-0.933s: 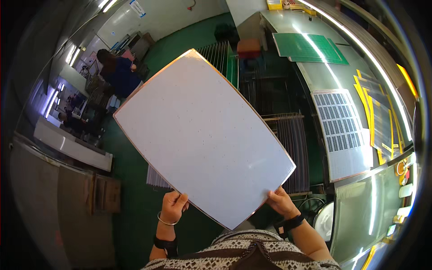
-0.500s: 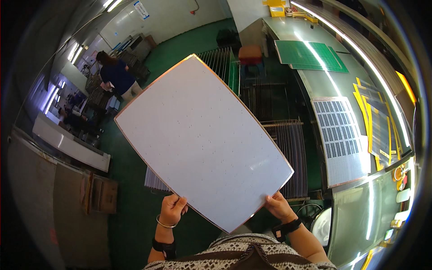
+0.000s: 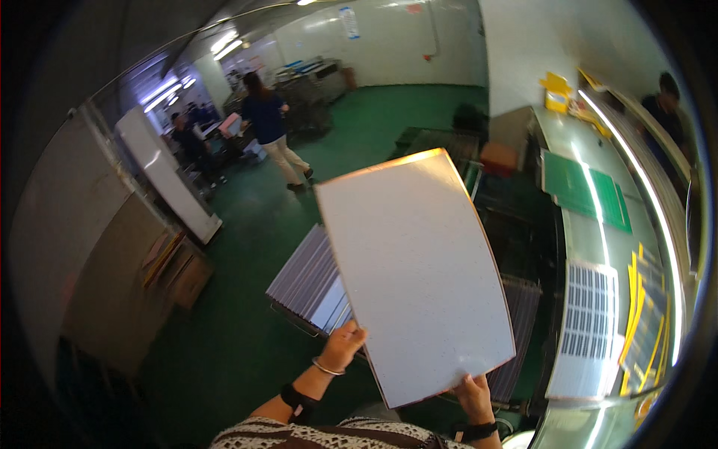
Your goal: Inspect printed sheets and panels, sort them, and organize them into specialized racks.
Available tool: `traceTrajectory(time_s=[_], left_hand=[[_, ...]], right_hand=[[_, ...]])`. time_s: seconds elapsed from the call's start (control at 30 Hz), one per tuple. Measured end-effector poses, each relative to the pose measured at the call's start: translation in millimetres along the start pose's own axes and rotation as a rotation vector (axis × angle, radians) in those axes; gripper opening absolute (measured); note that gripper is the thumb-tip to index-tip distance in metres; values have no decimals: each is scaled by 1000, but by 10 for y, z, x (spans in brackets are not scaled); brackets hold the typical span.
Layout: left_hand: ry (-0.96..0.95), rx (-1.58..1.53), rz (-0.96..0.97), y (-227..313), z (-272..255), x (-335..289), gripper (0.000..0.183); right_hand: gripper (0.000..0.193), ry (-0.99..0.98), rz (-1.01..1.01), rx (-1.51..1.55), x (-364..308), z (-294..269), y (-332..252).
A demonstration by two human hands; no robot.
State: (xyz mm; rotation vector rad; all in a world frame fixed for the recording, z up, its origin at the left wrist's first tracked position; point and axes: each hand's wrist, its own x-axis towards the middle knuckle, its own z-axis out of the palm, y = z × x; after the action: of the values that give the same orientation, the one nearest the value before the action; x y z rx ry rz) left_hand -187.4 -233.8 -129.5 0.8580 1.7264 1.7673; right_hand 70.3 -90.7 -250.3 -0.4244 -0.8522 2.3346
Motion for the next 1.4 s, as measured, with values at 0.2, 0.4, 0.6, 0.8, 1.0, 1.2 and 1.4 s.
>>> traceTrajectory(time_s=[0.2,0.4,0.6,0.8,1.0,1.2,1.4], left_hand=[[92,-80,-160,-117,-60,-149,21],[431,23,-154,-284,-591,-707,19],[711,-195,-58,-280,-1548,-1350,23],[852,82,25,-318,-2665,-1539,31],[959,81,52,-282,-4061,-1644,33],[832,-51,57,-79,-5423,-1050,19],[742,-108,13,-60,-6530,-89,11]], right_hand=[[43,31,103,30,66,229,15],[47,-220,218,-15,432,385,466],[49,-346,492,-184,609,1368,982],[44,-502,762,-164,1196,1911,2309],[55,-629,851,-234,1488,3167,3313],[51,-734,719,-484,1976,4037,4043],[39,-663,693,-534,2778,4517,4838]])
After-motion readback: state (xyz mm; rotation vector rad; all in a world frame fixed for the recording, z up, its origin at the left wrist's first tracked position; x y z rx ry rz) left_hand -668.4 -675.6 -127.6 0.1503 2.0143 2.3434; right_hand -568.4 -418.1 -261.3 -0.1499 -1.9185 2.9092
